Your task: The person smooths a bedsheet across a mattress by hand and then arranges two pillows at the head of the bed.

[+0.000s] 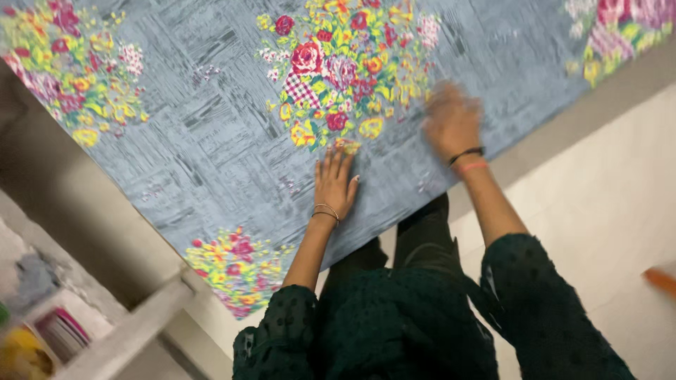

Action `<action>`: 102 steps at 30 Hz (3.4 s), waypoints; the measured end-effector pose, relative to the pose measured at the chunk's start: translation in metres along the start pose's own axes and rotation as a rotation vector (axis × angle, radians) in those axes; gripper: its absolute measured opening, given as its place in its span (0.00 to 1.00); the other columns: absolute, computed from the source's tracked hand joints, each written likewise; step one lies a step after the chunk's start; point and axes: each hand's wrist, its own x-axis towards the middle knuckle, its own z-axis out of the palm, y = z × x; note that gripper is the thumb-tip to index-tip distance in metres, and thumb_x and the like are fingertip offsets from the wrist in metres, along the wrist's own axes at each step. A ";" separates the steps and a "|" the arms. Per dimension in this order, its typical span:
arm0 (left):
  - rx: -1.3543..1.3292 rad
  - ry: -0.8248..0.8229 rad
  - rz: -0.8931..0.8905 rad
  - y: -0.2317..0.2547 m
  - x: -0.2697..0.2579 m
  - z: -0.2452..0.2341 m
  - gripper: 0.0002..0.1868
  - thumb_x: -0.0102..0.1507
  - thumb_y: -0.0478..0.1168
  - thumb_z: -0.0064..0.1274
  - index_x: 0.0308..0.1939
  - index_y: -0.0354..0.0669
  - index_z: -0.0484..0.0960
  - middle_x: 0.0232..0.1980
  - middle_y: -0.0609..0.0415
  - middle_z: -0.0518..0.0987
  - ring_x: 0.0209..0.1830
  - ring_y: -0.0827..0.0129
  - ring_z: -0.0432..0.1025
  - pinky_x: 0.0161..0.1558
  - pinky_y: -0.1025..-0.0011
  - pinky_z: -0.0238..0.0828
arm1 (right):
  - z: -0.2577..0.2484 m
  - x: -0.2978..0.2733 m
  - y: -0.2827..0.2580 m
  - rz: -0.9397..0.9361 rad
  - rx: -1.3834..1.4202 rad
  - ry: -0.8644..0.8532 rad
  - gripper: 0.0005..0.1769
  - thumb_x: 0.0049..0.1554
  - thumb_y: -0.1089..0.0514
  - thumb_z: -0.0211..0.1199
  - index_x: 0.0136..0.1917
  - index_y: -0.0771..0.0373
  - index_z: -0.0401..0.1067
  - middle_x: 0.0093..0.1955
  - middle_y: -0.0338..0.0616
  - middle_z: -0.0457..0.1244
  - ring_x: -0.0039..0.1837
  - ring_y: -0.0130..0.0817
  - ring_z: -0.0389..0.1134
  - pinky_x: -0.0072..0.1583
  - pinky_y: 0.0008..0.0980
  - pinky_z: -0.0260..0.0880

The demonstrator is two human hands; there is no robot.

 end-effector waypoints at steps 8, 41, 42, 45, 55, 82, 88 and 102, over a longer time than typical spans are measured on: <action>-0.063 0.036 -0.346 0.087 0.101 0.032 0.34 0.67 0.47 0.47 0.76 0.42 0.61 0.80 0.46 0.55 0.82 0.51 0.45 0.77 0.47 0.34 | 0.001 0.118 0.122 -0.072 -0.232 0.034 0.39 0.59 0.42 0.58 0.81 0.52 0.57 0.86 0.52 0.43 0.85 0.52 0.39 0.74 0.76 0.33; 0.014 0.382 -0.848 -0.023 0.410 -0.045 0.36 0.69 0.54 0.37 0.81 0.54 0.54 0.86 0.56 0.48 0.86 0.59 0.40 0.79 0.41 0.23 | -0.032 0.617 -0.031 -0.899 0.003 -0.008 0.33 0.69 0.41 0.56 0.82 0.56 0.61 0.85 0.66 0.49 0.87 0.64 0.43 0.77 0.75 0.34; 0.001 0.393 -0.850 -0.023 0.409 -0.045 0.36 0.69 0.54 0.36 0.82 0.53 0.53 0.86 0.54 0.48 0.86 0.58 0.40 0.79 0.41 0.24 | -0.037 0.649 -0.050 -0.886 -0.004 0.000 0.32 0.71 0.41 0.55 0.81 0.57 0.59 0.83 0.66 0.50 0.86 0.64 0.44 0.77 0.75 0.34; -0.024 0.431 -0.846 -0.024 0.409 -0.040 0.36 0.70 0.54 0.37 0.81 0.52 0.54 0.85 0.52 0.49 0.86 0.59 0.41 0.80 0.42 0.24 | -0.041 0.696 -0.098 -0.668 -0.044 -0.177 0.31 0.72 0.37 0.52 0.81 0.54 0.60 0.81 0.57 0.54 0.84 0.57 0.49 0.79 0.70 0.37; -0.079 0.598 -0.754 -0.024 0.402 -0.035 0.37 0.70 0.57 0.37 0.81 0.49 0.55 0.85 0.44 0.49 0.86 0.51 0.41 0.81 0.42 0.26 | -0.024 0.438 -0.029 -1.573 -0.314 -0.661 0.43 0.59 0.30 0.56 0.74 0.63 0.61 0.77 0.60 0.53 0.77 0.51 0.51 0.75 0.77 0.34; 0.113 0.252 -0.505 0.095 0.177 0.092 0.36 0.72 0.58 0.40 0.82 0.50 0.55 0.86 0.58 0.48 0.87 0.60 0.38 0.82 0.47 0.26 | -0.037 0.386 0.105 -0.747 0.013 0.123 0.33 0.67 0.54 0.56 0.81 0.72 0.58 0.84 0.71 0.43 0.86 0.68 0.42 0.77 0.71 0.39; 0.045 0.441 -0.876 0.143 0.109 0.113 0.35 0.73 0.55 0.40 0.81 0.47 0.57 0.85 0.52 0.50 0.86 0.53 0.40 0.80 0.44 0.26 | 0.004 0.169 0.096 -1.185 -0.273 -0.581 0.31 0.55 0.38 0.59 0.69 0.49 0.67 0.83 0.50 0.50 0.80 0.50 0.50 0.79 0.71 0.29; 0.021 0.392 -0.811 0.248 0.043 0.199 0.33 0.70 0.54 0.43 0.79 0.60 0.58 0.84 0.58 0.51 0.84 0.58 0.42 0.79 0.46 0.29 | -0.055 0.336 0.263 -0.693 -0.076 0.024 0.30 0.71 0.48 0.52 0.79 0.67 0.57 0.84 0.67 0.46 0.82 0.65 0.43 0.75 0.69 0.43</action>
